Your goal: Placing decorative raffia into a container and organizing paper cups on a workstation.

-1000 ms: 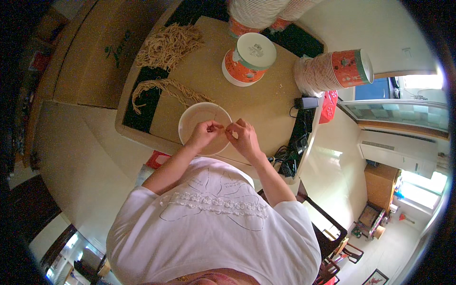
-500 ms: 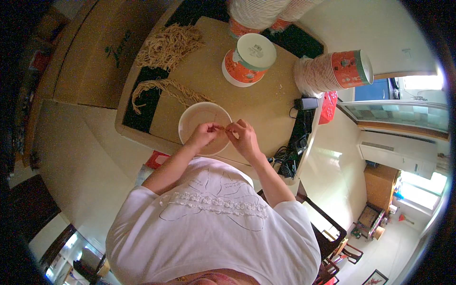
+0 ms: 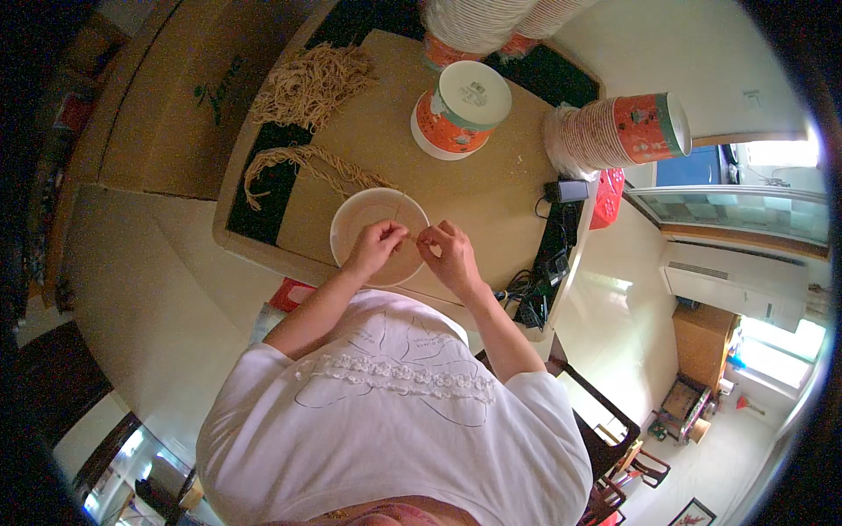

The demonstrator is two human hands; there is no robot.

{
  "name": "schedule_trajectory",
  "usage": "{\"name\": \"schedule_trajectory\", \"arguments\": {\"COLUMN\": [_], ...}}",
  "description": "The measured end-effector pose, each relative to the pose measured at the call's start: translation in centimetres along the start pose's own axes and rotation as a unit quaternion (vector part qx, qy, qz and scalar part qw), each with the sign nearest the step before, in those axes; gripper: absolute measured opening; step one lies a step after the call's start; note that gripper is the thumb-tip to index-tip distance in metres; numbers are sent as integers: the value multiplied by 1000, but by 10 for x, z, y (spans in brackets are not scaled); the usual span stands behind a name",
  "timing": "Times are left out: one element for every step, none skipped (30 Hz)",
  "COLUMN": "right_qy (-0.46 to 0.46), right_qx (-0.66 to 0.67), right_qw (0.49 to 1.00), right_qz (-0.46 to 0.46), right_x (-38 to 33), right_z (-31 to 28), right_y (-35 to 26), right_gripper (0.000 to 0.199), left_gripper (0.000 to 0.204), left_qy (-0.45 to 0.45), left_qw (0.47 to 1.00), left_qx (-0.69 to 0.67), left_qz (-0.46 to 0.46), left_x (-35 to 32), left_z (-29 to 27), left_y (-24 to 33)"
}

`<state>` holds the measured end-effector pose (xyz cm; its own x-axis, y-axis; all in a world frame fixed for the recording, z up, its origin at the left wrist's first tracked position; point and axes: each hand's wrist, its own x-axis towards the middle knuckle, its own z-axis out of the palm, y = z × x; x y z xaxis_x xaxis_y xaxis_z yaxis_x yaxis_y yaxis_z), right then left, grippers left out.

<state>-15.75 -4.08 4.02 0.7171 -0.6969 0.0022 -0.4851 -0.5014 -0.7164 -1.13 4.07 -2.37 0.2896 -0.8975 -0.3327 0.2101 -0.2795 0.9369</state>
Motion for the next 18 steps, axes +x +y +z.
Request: {"name": "schedule_trajectory", "arguments": {"right_qy": [-5,-5,-4,-3,-3,0,3,3,6,8,9,10,10,10,9,7,7,6], "right_qx": [1,1,-2,-4,-4,-2,-1,0,-4,-8,-8,-10,-12,-12,-19,-25,-25,-26], "right_qw": [1000,1000,1000,1000,1000,1000,1000,1000,1000,1000,1000,1000,1000,1000,999,999,999,999], "right_qz": [0,0,-4,-8,-9,-8,-8,-9,-12,-15,-15,-15,-15,-15,-30,-44,-45,-43], "right_x": [0,0,0,0,0,0,0,0,0,0,-1,-1,-1,-1,-1,-1,-1,-1], "right_z": [0,0,0,1,1,2,3,3,3,4,4,4,4,3,3,3,3,2], "right_y": [-1,0,1,2,3,4,5,5,5,4,5,5,5,6,8,9,8,8], "right_gripper": [6,6,7,7,7,6,6,6,5,4,4,4,4,4,4,5,5,5], "left_gripper": [13,12,12,12,10,9,9,9,10,10,11,11,11,11,11,11,10,10], "left_qy": [0,-8,-15,-16,-19,-22,-22,-25,-28,-27,-22,-17,-17,-5,6,6,15,23], "left_qw": [1000,1000,1000,1000,999,998,998,999,998,998,997,995,995,993,990,990,988,986], "left_qx": [0,3,6,6,-29,-63,-63,-26,10,10,37,63,63,89,115,115,130,146], "left_qz": [0,0,0,0,-9,-18,-18,23,63,63,68,72,72,74,76,76,76,77], "left_x": [1,1,2,2,1,1,2,2,2,1,-1,-2,-3,-4,-5,-6,-7,-8], "left_z": [0,0,0,1,3,4,5,6,6,6,6,6,6,6,6,6,6,6], "left_y": [-1,-1,-1,-1,0,0,-5,-9,-14,-18,-12,-6,-3,0,2,5,8,10]}}
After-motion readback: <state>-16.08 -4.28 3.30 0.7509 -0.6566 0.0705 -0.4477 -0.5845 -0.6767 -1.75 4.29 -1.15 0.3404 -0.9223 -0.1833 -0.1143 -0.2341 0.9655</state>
